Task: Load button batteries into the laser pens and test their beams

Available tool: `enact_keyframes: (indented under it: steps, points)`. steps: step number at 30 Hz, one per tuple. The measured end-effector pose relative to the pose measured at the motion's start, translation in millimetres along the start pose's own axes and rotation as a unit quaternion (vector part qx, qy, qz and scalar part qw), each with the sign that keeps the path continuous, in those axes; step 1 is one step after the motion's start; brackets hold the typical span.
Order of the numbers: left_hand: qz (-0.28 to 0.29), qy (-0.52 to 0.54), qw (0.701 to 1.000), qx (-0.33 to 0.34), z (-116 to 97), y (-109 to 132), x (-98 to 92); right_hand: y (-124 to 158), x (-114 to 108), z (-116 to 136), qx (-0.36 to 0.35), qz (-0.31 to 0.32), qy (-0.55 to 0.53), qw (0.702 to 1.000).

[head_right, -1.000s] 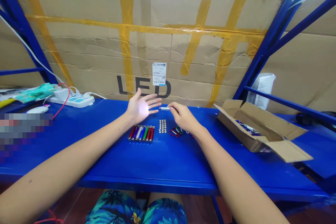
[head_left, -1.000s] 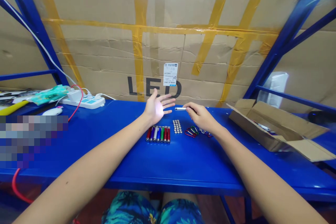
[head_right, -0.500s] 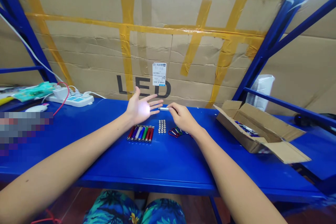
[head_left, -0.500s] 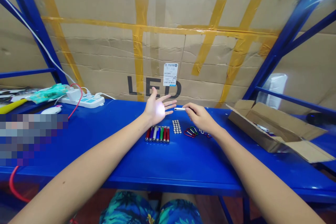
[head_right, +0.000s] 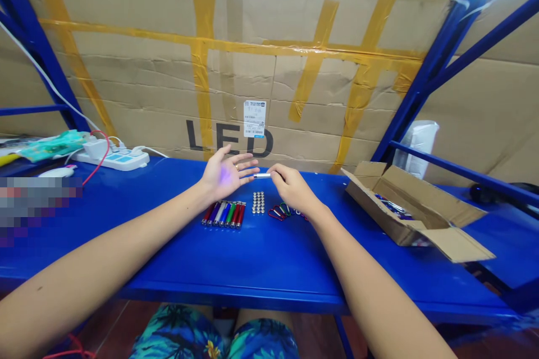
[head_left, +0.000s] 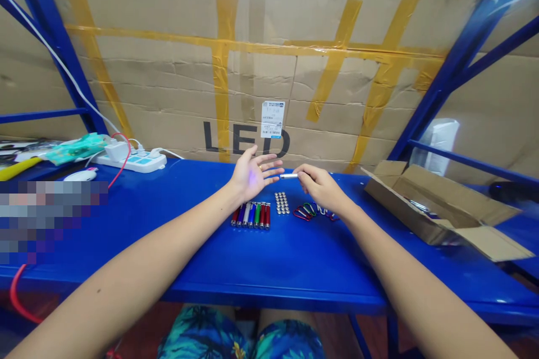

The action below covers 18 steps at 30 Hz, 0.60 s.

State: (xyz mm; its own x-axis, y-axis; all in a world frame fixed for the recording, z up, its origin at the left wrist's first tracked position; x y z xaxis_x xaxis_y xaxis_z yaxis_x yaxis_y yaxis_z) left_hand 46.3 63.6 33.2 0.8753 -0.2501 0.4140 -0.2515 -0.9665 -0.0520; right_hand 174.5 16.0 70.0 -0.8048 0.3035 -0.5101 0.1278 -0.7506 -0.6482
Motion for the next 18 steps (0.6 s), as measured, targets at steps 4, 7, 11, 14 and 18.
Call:
enact_keyframes:
  steps: [4,7,11,14,18]
  points:
    - [-0.008,-0.006,1.000,0.006,0.2,-1.5,-0.9,-0.3,-1.3,1.5,-0.002,-0.007,-0.009,1.000]
    - [-0.020,0.005,1.000,-0.012,2.9,-1.7,-2.3,0.0,-0.4,1.8,-0.003,-0.005,-0.007,1.000]
    - [-0.037,0.028,0.999,-0.026,4.3,-1.7,-4.3,0.3,-0.2,2.3,-0.004,-0.004,-0.002,1.000]
    - [-0.037,0.046,0.998,-0.033,5.7,-2.6,-4.6,0.0,-1.0,3.6,-0.009,-0.005,0.001,1.000]
    - [-0.033,0.047,0.998,-0.019,5.0,-4.5,-5.2,-0.3,-1.8,3.6,-0.011,-0.010,0.004,1.000]
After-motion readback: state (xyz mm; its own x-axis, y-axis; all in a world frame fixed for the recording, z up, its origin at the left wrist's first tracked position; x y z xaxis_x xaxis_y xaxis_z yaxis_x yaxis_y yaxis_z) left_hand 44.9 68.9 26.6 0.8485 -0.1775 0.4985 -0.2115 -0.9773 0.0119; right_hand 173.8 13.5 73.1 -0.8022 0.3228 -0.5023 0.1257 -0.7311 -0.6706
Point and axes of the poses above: each hand's wrist, its own y-axis away from the middle knuckle, its own x-axis out of the palm, z = x × y, the point moved 10 cm from there along -y, towards the middle knuckle, and after that the axes turned 13 degrees about -z, right-handed, at the moved point
